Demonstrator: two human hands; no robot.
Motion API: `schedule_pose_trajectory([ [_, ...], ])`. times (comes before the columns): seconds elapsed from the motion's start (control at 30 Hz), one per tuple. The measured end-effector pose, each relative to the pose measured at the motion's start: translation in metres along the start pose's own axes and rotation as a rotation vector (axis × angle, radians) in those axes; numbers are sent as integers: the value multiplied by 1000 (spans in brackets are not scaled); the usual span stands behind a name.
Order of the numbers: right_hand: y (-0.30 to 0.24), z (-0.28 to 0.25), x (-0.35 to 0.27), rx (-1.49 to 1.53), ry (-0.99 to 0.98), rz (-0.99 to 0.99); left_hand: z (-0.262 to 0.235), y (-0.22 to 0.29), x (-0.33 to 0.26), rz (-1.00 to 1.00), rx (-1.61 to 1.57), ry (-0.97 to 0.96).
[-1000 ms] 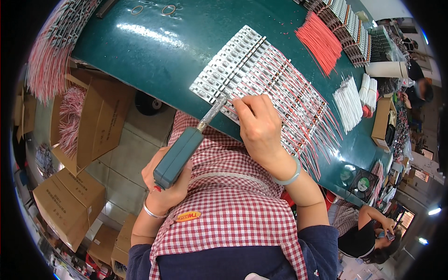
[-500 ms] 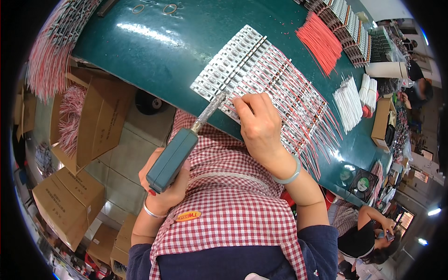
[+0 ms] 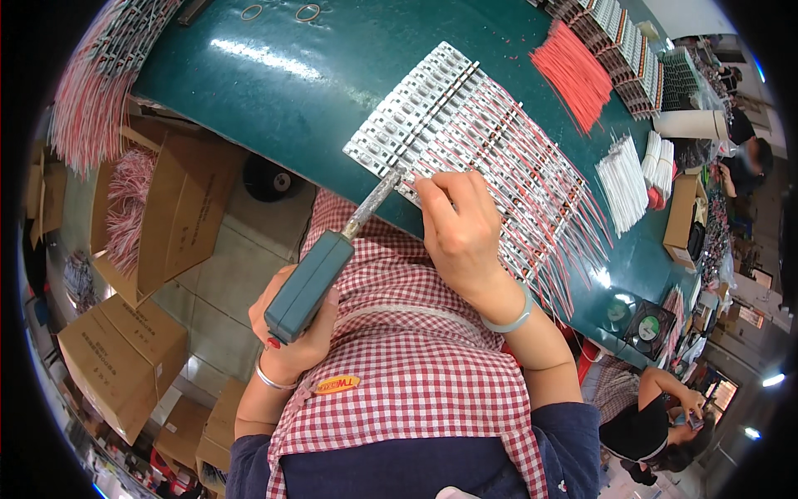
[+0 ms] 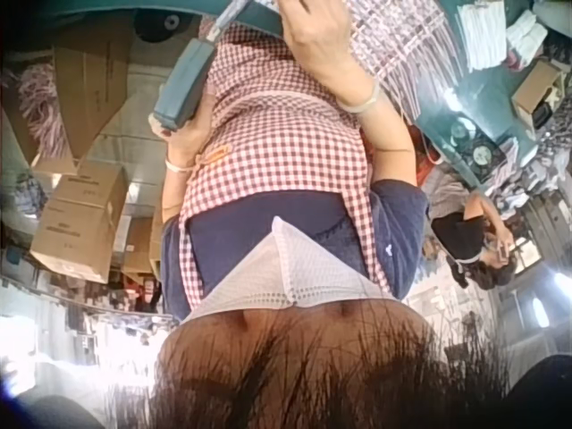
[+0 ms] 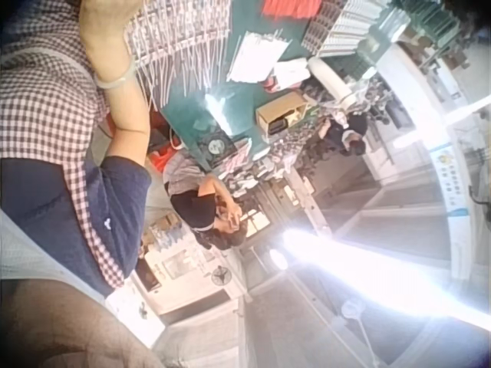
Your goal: The person uses a soldering iron to attach red and white wires to a white plastic grid fixture. They repeatedly pick up individual wires, place them into slots on the grid, and apply heat with the soldering iron to secure them. The person works methodically across the fixture, handling wires one at a time.
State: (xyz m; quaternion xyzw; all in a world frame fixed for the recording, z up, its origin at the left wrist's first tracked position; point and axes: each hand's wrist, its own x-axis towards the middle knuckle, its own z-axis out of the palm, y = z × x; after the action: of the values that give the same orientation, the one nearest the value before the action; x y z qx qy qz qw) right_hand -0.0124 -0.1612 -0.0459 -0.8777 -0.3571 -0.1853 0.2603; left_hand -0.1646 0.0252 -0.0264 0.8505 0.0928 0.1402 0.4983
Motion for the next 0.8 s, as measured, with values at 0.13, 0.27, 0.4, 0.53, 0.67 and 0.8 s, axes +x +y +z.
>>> schedule_pose_trajectory([
  [0.13,-1,-2,1,6,-10,9,-1,2,1,0,18,-18],
  [0.27,-1,-1,1,3,-10,6,1,3,3,0,12,-20],
  [0.4,-1,0,0,-14,-19,-12,3,2,2,0,17,-14],
  [0.53,-1,1,0,-23,-30,-17,3,2,4,14,17,-9],
  [0.67,-2,0,1,-25,-43,-9,-1,-4,-4,-28,-9,-5],
  [0.8,-2,-4,2,-18,-70,13,1,-5,-12,-238,-251,130],
])
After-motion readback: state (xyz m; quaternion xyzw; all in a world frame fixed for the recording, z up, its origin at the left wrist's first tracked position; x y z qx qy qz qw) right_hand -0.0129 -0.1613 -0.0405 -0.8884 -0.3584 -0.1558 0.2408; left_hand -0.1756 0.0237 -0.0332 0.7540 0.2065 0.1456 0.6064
